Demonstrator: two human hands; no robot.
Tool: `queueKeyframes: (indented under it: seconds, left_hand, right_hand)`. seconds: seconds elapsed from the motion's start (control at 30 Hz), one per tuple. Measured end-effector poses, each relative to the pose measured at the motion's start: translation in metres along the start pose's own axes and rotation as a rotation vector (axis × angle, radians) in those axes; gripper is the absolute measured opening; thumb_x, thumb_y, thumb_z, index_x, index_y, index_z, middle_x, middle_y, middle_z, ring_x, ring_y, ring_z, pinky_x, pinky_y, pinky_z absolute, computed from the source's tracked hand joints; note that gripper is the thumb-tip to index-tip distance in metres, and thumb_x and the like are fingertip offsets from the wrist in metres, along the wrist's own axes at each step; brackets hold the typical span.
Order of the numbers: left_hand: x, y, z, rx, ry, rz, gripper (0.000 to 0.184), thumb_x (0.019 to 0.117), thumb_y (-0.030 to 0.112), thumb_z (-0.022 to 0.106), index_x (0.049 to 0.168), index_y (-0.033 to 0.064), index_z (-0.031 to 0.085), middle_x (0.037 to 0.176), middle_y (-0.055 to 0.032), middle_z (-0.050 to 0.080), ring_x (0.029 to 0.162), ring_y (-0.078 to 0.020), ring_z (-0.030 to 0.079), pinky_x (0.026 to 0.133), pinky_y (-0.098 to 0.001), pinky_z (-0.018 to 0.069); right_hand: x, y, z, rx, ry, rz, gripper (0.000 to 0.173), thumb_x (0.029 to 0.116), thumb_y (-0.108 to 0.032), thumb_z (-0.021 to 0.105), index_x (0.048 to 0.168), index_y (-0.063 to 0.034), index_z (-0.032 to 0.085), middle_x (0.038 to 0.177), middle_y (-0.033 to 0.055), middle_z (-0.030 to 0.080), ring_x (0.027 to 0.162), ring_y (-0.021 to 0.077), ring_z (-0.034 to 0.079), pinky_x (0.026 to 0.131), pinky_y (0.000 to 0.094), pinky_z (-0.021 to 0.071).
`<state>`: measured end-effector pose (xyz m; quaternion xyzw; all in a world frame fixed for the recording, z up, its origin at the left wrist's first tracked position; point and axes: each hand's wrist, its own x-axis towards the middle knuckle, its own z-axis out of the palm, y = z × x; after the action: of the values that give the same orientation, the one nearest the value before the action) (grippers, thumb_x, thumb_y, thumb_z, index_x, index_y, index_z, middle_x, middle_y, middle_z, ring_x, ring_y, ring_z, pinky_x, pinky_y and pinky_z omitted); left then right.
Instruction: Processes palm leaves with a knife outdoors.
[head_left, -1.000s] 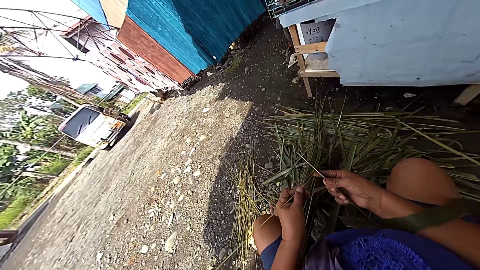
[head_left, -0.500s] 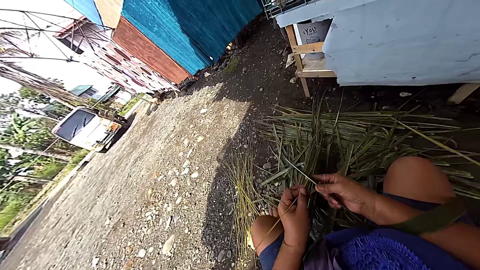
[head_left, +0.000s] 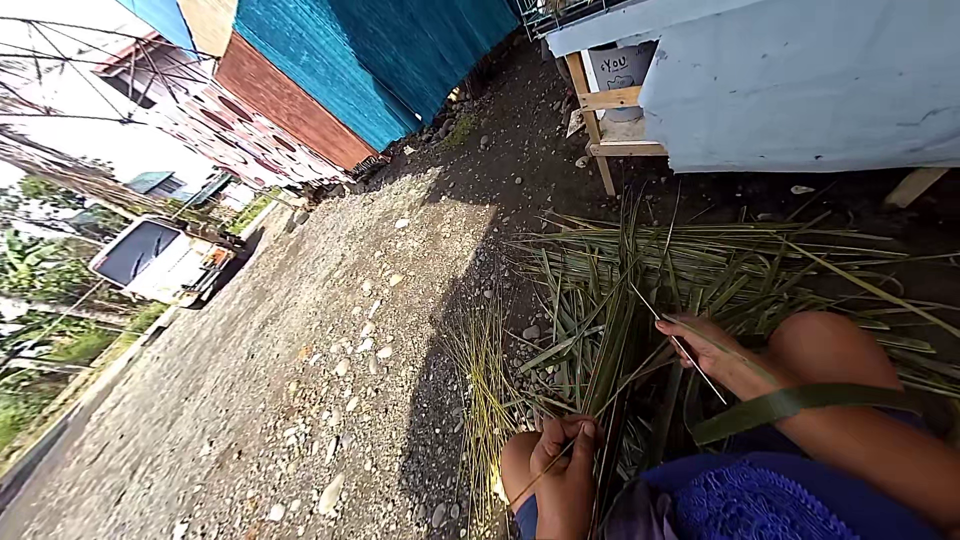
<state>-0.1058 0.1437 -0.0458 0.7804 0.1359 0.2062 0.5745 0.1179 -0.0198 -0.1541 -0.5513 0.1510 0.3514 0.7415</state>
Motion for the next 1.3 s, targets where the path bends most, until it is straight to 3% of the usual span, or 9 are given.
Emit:
queueKeyframes:
  seconds: [0.07,0.2,0.27,0.33,0.53,0.8,1.07,1.17,1.3]
  left_hand:
    - [0.0,0.005,-0.008,0.085,0.033,0.086,0.011,0.0936,-0.004,0.06,0.087,-0.0004,0.068,0.092,-0.0091,0.076,0.077,-0.015,0.074,0.074,-0.0306,0.0642]
    - [0.014,-0.005,-0.026,0.362,0.097,0.229,0.008,0.0936,0.005,0.064,0.091,0.0041,0.071,0.093,-0.0034,0.077,0.076,-0.0115,0.074,0.071,-0.0278,0.0642]
    - [0.022,-0.013,-0.026,0.435,0.098,0.247,0.008,0.0945,0.007,0.065,0.092,0.0052,0.072,0.095,-0.0016,0.076,0.079,-0.0085,0.073,0.074,-0.0251,0.0631]
    - [0.031,-0.02,-0.02,0.467,0.063,0.289,0.008,0.0938,0.005,0.065,0.09,0.0026,0.072,0.097,-0.0042,0.075,0.084,-0.0068,0.072,0.08,-0.0222,0.0605]
    - [0.045,-0.021,0.012,0.578,-0.089,0.441,0.01,0.0913,0.001,0.063,0.09,-0.002,0.073,0.101,-0.0123,0.075,0.096,-0.0163,0.073,0.089,-0.028,0.0585]
    - [0.047,-0.015,0.025,0.584,-0.114,0.59,0.012,0.0906,0.001,0.062,0.081,-0.0001,0.069,0.102,-0.0138,0.075,0.099,-0.0187,0.073,0.09,-0.028,0.0587]
    - [0.024,0.001,0.008,0.558,-0.202,0.764,0.012,0.0966,0.002,0.058,0.085,0.0034,0.063,0.105,-0.0104,0.071,0.102,-0.0154,0.07,0.092,-0.0245,0.0575]
    - [0.016,0.01,-0.002,0.568,-0.2,0.796,0.013,0.0977,0.004,0.059,0.085,0.0054,0.062,0.104,-0.0081,0.072,0.1,-0.0133,0.07,0.089,-0.0227,0.0578]
    - [0.002,0.014,-0.022,0.56,-0.2,0.757,0.011,0.1016,0.007,0.057,0.09,0.0081,0.059,0.108,-0.0053,0.069,0.106,-0.0122,0.067,0.094,-0.0246,0.0557]
  right_hand:
    - [0.013,0.001,-0.014,-0.062,0.088,0.003,0.032,0.1008,-0.021,0.066,0.13,-0.0074,0.062,0.079,0.0016,0.048,0.057,0.0099,0.041,0.049,0.0259,0.0365]
    - [0.006,0.001,-0.005,-0.134,0.108,0.061,0.033,0.0986,-0.021,0.07,0.127,-0.0066,0.064,0.084,0.0045,0.054,0.061,0.0116,0.044,0.052,0.0272,0.0376]
    - [-0.004,0.007,0.003,-0.088,0.07,0.074,0.03,0.1013,-0.026,0.066,0.125,-0.0081,0.061,0.076,0.0009,0.047,0.054,0.01,0.041,0.048,0.0255,0.0376]
    - [-0.02,0.006,0.011,-0.014,-0.034,0.056,0.027,0.1033,-0.025,0.063,0.125,-0.0092,0.062,0.069,-0.0015,0.046,0.048,0.0079,0.04,0.043,0.0225,0.0369]
    - [-0.075,-0.003,0.03,-0.063,-0.732,0.004,0.033,0.1026,-0.014,0.055,0.135,-0.0097,0.059,0.069,-0.0057,0.051,0.047,0.0027,0.044,0.044,0.0179,0.0403]
    - [-0.08,-0.003,0.032,0.085,-0.851,0.1,0.028,0.097,-0.017,0.057,0.124,-0.0162,0.062,0.067,-0.0061,0.052,0.047,0.0027,0.047,0.043,0.0179,0.0421]
    - [-0.045,-0.016,0.013,0.296,-0.683,0.047,0.028,0.1015,-0.023,0.055,0.127,-0.0126,0.06,0.063,-0.0059,0.048,0.044,0.0018,0.046,0.041,0.016,0.0413]
    - [-0.026,-0.021,0.004,0.276,-0.508,0.02,0.024,0.107,-0.022,0.048,0.125,-0.0115,0.059,0.061,-0.0058,0.046,0.042,0.0022,0.043,0.039,0.0164,0.0402]
    - [0.007,-0.016,-0.013,0.191,-0.124,-0.019,0.022,0.1048,-0.023,0.058,0.122,-0.0102,0.063,0.06,-0.0052,0.044,0.042,0.004,0.039,0.038,0.0184,0.0356]
